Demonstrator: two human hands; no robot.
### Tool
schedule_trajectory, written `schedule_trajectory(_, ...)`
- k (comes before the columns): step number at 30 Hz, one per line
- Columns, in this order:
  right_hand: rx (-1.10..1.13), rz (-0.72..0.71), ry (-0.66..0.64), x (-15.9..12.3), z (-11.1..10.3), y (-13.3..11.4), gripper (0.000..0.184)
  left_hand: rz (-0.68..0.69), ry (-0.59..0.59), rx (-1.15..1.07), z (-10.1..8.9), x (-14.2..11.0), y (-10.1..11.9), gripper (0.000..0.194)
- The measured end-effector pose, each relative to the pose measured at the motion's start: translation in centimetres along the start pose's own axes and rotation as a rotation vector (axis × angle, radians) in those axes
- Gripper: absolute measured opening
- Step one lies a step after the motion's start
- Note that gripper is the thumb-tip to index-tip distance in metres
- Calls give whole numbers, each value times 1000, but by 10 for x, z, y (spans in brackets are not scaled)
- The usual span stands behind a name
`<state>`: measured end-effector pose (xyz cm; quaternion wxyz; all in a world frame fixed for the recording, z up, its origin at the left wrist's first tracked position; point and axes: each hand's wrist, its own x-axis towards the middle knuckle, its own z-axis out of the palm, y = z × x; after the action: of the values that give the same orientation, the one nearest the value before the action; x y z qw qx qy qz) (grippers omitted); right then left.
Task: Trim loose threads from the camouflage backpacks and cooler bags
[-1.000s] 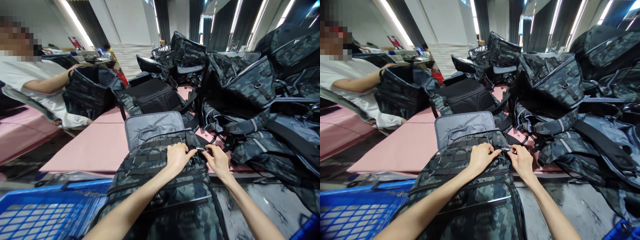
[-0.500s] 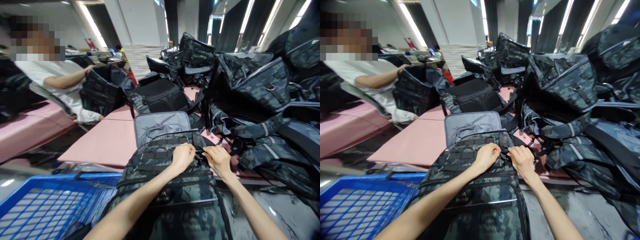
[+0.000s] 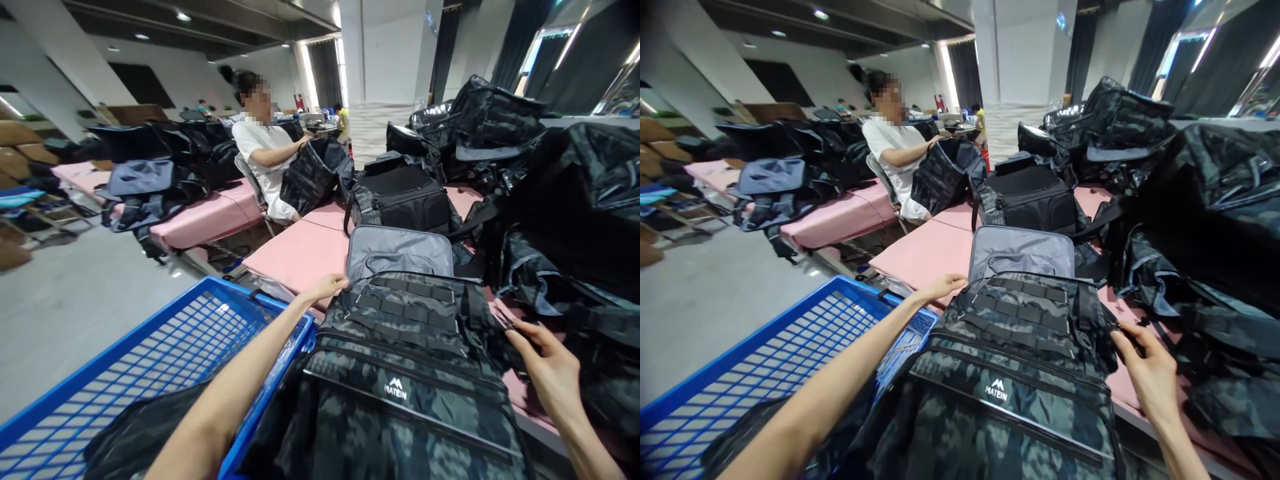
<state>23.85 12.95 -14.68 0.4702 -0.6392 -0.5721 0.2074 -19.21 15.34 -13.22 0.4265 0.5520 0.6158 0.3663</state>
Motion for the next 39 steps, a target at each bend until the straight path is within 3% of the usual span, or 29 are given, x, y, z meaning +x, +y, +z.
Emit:
schedule_trajectory(4,12,-79,-84,-2,19,-31,40,-16,-134,-167,4,-22,-27,36)
schedule_trajectory(7,-13,-163,-130,-8,32,-61,37,0,-148,-416,12,-42,-20,43)
schedule_trajectory(10,-17,-289,-186,-17,41,-100,32,149,-19,-442,14,-62,8,28)
schedule_trajectory(14,-21,-514,-247,-32,48,-152,23,433,243,-206,17,-87,57,7)
schedule_trajectory(18,-61,-745,-227,-41,62,-185,18,537,405,-100,30,-95,78,10)
schedule_trajectory(22,-163,-963,-207,-43,89,-199,14,501,412,-89,40,-92,70,16)
schedule_trajectory(26,-225,-1082,-167,-45,108,-203,11,452,394,-142,36,-93,60,14)
schedule_trajectory(39,-189,-1166,-243,-48,118,-210,8,406,255,-298,22,-95,48,9)
